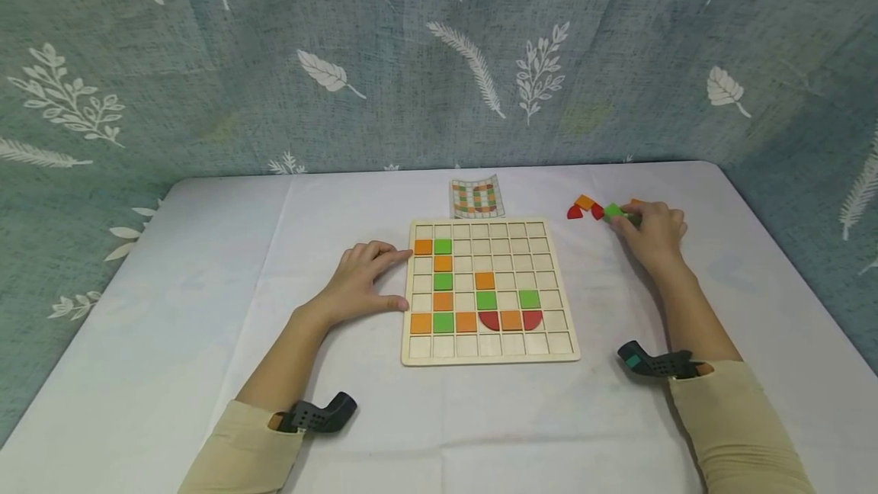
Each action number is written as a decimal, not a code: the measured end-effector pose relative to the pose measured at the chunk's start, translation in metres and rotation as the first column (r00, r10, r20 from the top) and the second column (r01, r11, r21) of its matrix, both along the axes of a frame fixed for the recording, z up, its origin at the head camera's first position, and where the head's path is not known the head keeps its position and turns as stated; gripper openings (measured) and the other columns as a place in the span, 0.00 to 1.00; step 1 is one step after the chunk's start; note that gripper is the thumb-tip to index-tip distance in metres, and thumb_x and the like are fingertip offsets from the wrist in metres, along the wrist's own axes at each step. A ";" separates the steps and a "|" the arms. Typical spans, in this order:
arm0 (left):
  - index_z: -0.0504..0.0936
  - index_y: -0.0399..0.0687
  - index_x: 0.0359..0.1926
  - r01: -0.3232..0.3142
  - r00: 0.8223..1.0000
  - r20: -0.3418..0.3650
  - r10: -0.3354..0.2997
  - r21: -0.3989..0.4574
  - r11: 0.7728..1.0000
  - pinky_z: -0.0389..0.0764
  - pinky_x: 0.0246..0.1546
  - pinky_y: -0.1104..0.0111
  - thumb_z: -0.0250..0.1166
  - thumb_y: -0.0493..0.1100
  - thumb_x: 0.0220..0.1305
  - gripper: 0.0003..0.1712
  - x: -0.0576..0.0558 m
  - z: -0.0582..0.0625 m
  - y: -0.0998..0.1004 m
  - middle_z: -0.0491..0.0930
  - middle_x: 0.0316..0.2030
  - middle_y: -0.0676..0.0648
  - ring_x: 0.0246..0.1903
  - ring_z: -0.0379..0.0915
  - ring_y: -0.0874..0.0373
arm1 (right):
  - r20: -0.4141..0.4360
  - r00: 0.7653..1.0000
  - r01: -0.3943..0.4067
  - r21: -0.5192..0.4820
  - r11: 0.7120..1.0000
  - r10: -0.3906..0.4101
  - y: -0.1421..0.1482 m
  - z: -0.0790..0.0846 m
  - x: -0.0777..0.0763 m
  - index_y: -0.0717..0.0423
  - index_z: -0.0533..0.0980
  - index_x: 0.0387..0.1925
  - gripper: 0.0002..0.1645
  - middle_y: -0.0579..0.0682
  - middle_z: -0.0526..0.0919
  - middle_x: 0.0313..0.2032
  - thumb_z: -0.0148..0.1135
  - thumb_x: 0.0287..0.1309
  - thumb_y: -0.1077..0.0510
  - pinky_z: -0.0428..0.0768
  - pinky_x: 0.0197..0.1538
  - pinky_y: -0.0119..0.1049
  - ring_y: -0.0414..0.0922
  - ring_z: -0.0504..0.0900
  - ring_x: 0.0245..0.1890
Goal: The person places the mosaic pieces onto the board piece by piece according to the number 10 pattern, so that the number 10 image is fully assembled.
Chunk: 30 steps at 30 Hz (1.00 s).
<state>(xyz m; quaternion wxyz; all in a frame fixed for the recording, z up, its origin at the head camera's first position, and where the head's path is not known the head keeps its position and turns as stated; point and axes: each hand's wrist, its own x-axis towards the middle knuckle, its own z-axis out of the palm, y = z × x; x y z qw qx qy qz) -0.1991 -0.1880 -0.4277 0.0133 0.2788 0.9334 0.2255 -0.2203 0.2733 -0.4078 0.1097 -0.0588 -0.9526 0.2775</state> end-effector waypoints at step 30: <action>0.67 0.57 0.67 0.012 1.000 0.002 -0.012 0.005 1.000 0.55 0.56 0.53 0.68 0.71 0.42 0.51 -0.001 0.000 0.000 0.66 0.57 0.46 0.56 0.57 0.49 | -0.056 0.889 -0.456 -0.038 0.889 0.454 -0.115 0.009 0.021 0.62 0.78 0.46 0.19 0.60 0.75 0.43 0.66 0.56 0.55 0.54 0.50 0.53 0.56 0.62 0.46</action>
